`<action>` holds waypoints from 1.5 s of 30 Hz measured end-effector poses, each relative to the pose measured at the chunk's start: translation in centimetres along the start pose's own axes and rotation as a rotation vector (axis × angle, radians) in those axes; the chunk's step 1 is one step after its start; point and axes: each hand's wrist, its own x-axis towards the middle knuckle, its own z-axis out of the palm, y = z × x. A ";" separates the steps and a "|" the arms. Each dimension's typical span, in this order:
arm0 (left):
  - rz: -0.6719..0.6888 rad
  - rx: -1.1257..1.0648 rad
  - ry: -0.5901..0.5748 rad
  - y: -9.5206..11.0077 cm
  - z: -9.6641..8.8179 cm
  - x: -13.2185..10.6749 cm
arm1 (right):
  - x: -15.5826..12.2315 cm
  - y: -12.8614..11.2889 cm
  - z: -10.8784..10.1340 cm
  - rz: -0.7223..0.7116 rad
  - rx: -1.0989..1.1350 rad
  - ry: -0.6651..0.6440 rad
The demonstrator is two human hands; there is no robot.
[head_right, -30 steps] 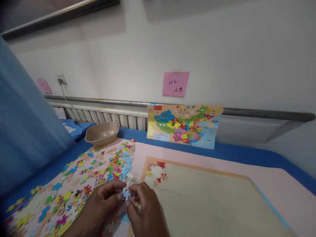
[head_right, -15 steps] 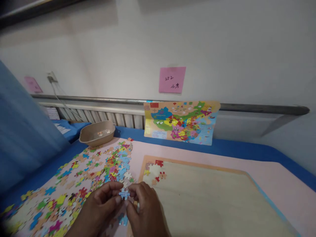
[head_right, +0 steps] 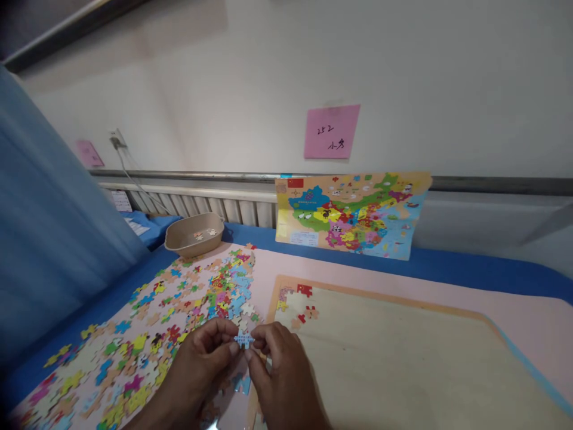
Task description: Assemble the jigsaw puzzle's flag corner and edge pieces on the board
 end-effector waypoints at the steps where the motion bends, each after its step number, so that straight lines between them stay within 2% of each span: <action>1: -0.002 -0.005 0.001 0.1 0.1 0.0 | 0.0 0.0 0.0 -0.003 -0.002 -0.004; 14: -0.005 -0.073 -0.019 -0.4 0.0 -0.1 | 0.2 -0.1 0.1 0.002 0.013 -0.013; 23: -0.017 -0.037 0.000 -0.8 -0.4 0.2 | 0.1 0.6 0.4 -0.020 0.011 -0.001; 27: -0.003 -0.026 -0.025 -0.9 -0.4 0.2 | 0.0 0.7 0.5 -0.027 -0.001 0.010; 33: 0.036 -0.077 0.037 -0.7 0.2 -0.1 | -0.1 0.6 0.5 -0.030 0.007 0.017; 45: -0.022 -0.125 0.061 -1.1 0.2 0.2 | -0.2 1.1 0.7 -0.034 -0.013 0.012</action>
